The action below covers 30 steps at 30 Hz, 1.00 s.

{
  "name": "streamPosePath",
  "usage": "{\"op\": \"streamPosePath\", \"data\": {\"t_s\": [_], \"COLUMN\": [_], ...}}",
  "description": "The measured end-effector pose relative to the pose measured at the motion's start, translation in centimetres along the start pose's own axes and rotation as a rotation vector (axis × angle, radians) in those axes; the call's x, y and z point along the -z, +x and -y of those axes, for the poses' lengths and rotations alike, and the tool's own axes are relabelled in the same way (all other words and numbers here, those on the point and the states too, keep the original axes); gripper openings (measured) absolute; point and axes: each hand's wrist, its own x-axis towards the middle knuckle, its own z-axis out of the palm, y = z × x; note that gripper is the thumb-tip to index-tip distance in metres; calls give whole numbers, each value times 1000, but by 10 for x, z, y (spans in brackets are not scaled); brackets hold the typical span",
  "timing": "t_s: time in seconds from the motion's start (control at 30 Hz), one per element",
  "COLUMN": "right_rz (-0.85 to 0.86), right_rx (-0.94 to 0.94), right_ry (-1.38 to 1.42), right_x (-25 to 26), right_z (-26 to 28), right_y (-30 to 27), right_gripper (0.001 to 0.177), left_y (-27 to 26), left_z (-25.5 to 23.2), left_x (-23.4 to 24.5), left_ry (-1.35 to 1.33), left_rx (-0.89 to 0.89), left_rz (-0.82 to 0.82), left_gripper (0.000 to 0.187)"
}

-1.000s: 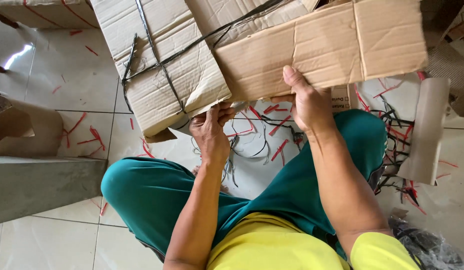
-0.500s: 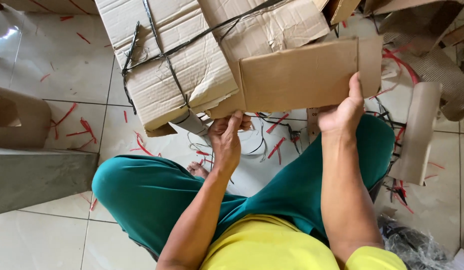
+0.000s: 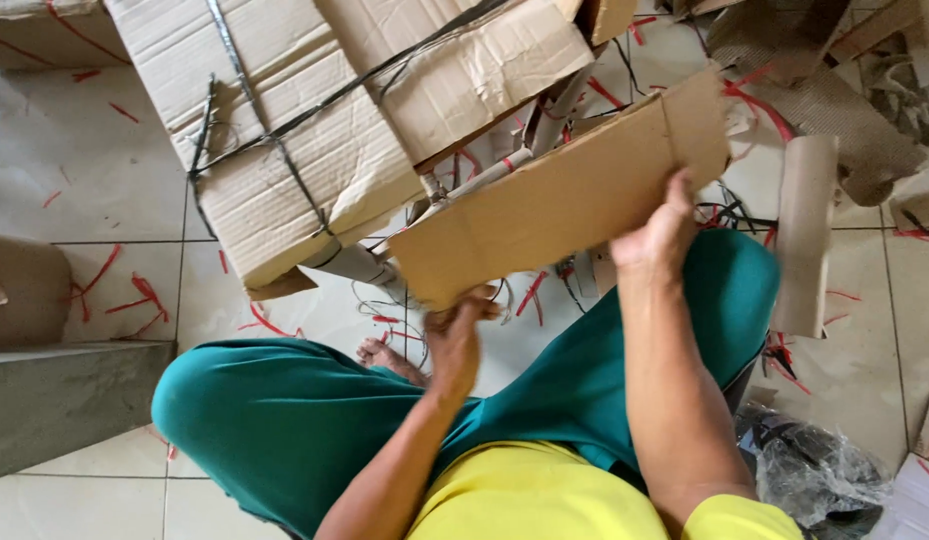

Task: Wrapping the back edge of a chair with cardboard and securing it with ties for protection.

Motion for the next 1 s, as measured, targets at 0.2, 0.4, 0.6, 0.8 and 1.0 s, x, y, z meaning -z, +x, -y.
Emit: {"op": "streamPosePath", "data": {"t_s": [0.2,0.4,0.6,0.8,1.0], "right_rz": [399,509,517,365,282], "right_rx": [-286,-465,-301,-80,-155], "right_ry": [16,153,57,36,63], "right_x": [27,-22,-14,-23,-7], "right_z": [-96,-120,-95,-47,-51], "right_y": [27,-31,-9,-12,7], "right_gripper": [39,23,23,19,21], "left_y": [-1,20,20,-5,-19], "left_z": [-38,-73,-55,-67,-119], "left_x": [66,65,69,46,29], "left_ry": [206,111,266,530,1143], "left_rx": [-134,-106,85,-55,-662], "left_rz": [-67,-251,-226,-7,-149], "left_gripper": [15,10,18,45,60]}}
